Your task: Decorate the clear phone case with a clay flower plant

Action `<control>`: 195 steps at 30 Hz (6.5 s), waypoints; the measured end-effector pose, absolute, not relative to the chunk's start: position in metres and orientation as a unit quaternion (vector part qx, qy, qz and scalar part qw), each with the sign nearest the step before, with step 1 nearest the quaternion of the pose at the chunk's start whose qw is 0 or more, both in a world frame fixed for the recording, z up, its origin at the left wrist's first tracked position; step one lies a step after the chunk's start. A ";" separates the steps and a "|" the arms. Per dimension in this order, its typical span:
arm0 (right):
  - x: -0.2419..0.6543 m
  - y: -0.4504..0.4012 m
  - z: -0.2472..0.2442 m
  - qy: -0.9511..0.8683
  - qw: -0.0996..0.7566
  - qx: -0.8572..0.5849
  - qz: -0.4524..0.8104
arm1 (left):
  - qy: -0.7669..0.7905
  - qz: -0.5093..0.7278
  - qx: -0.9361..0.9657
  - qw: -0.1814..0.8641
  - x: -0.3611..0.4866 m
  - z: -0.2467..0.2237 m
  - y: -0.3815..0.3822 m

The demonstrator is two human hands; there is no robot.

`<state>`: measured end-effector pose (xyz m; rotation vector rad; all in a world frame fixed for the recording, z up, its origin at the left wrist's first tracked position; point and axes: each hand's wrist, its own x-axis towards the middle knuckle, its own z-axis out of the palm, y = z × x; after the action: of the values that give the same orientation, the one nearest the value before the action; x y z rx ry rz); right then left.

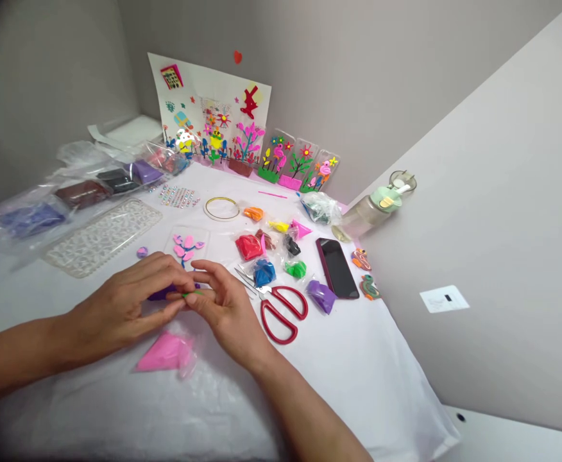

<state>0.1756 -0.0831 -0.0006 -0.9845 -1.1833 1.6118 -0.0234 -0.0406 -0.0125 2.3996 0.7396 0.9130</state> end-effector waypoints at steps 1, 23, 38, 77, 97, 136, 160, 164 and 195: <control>0.175 -0.083 0.000 -0.478 0.438 -0.399 0.648 | 0.268 0.330 0.878 0.222 -0.023 -0.013 -0.041; 0.177 -0.089 0.007 -0.465 0.390 -0.372 0.703 | 0.358 0.378 0.816 0.250 -0.037 0.000 -0.023; 0.186 -0.079 0.000 -0.457 0.456 -0.424 0.636 | 0.440 0.366 0.648 0.503 -0.058 0.010 0.001; 0.189 -0.080 -0.001 -0.486 0.439 -0.434 0.618 | 0.445 0.291 0.692 0.488 -0.072 -0.001 0.018; 0.189 -0.079 0.001 -0.493 0.428 -0.440 0.617 | 0.445 0.255 0.744 0.428 -0.073 -0.001 0.018; 0.190 -0.079 -0.002 -0.512 0.411 -0.427 0.622 | 0.430 0.167 0.809 0.363 -0.071 -0.023 0.022; 0.189 -0.080 0.000 -0.513 0.402 -0.432 0.624 | 0.461 0.171 0.810 0.320 -0.067 -0.023 0.022; 0.189 -0.080 0.001 -0.510 0.403 -0.434 0.623 | 0.463 0.166 0.812 0.314 -0.066 -0.029 0.021; 0.174 -0.090 0.005 -0.670 0.340 -0.510 0.418 | 0.413 0.213 0.844 0.267 -0.071 -0.036 0.024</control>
<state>0.1738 -0.0898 0.0053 -1.3261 -1.7446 1.0890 -0.0706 0.0239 -0.0355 2.2793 1.1152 0.5757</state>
